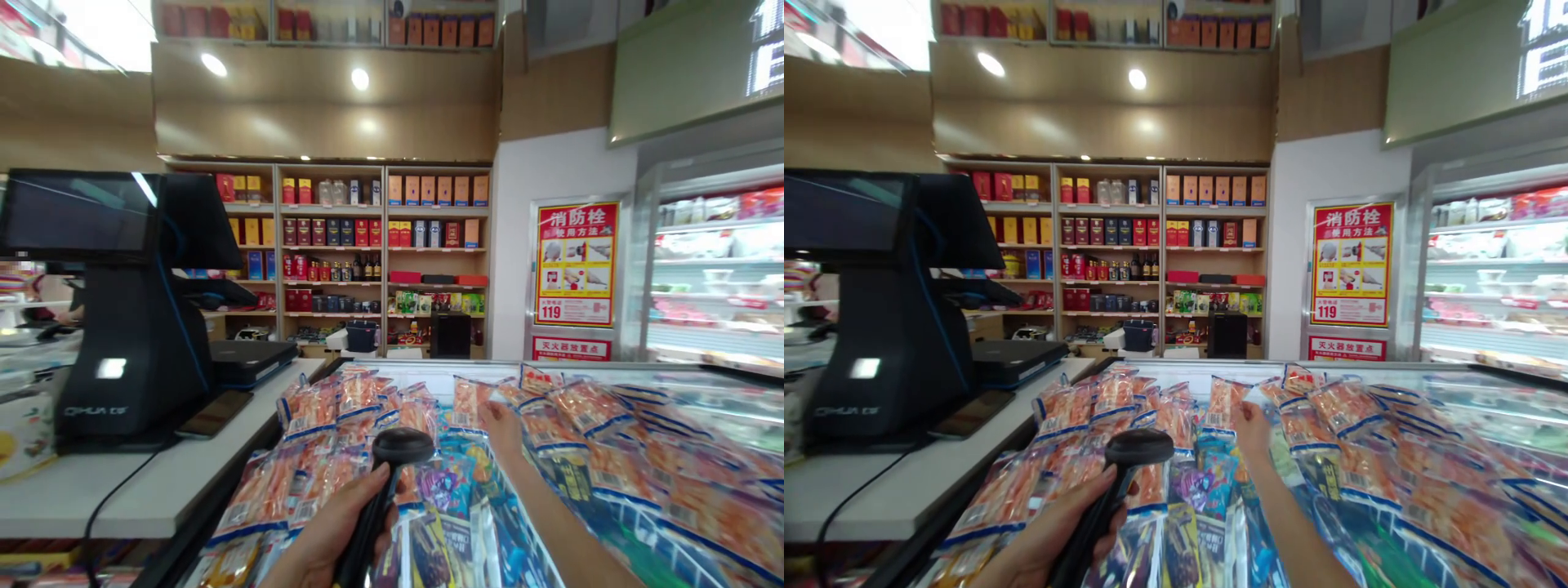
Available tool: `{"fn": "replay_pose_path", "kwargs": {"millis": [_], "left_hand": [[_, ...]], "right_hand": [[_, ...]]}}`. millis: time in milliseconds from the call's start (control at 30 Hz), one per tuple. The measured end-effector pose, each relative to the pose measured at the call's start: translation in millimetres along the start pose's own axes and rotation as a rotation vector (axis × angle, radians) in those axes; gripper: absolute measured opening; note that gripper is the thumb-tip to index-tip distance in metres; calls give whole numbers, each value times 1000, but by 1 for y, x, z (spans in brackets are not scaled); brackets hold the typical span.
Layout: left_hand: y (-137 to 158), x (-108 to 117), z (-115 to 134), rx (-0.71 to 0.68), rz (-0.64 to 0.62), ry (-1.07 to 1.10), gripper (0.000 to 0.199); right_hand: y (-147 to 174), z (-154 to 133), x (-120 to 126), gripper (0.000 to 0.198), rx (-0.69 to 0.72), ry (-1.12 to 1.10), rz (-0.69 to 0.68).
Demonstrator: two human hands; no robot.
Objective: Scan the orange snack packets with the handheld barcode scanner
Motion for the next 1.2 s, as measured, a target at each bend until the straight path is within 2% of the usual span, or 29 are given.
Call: {"fn": "replay_pose_path", "kwargs": {"millis": [200, 333, 433, 633, 700, 800, 867, 933, 1067, 1133, 1200], "left_hand": [[3, 0, 10, -45, -9, -6, 36], [4, 9, 24, -108, 58, 13, 36], [4, 19, 35, -139, 142, 19, 35], [1, 35, 46, -163, 221, 20, 32], [0, 38, 43, -153, 214, 23, 32], [-4, 42, 38, -140, 206, 27, 33], [-7, 45, 34, -119, 208, 24, 35], [-10, 47, 30, -99, 201, 14, 37], [-9, 47, 28, -115, 204, 16, 40], [-8, 44, 28, -117, 205, 16, 40], [-8, 37, 26, -97, 180, 14, 39]], "right_hand": [[7, -19, -27, 39, -20, -4, -50], [6, -24, -35, 42, -68, 18, -49], [0, -30, -51, 44, -94, 0, -82], [-6, -56, -97, 39, 24, 102, -133], [-4, -64, -111, 37, 104, 180, -199], [7, -68, -133, 36, 274, 312, -414], [17, -63, -146, 37, 362, 434, -564], [25, -54, -155, 38, 393, 582, -634], [31, -40, -163, 40, 349, 754, -673], [29, -40, -156, 41, 323, 738, -645], [26, -42, -139, 42, 308, 690, -588]]}}
Point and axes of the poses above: each hand's wrist, its own y-axis away from the middle knuckle, its own x-axis out of the back of the hand, z = x × y, the point moved 5 cm from there along -y, towards the middle knuckle, and after that the axes turned 4 degrees about -y, right-handed, at the moved point
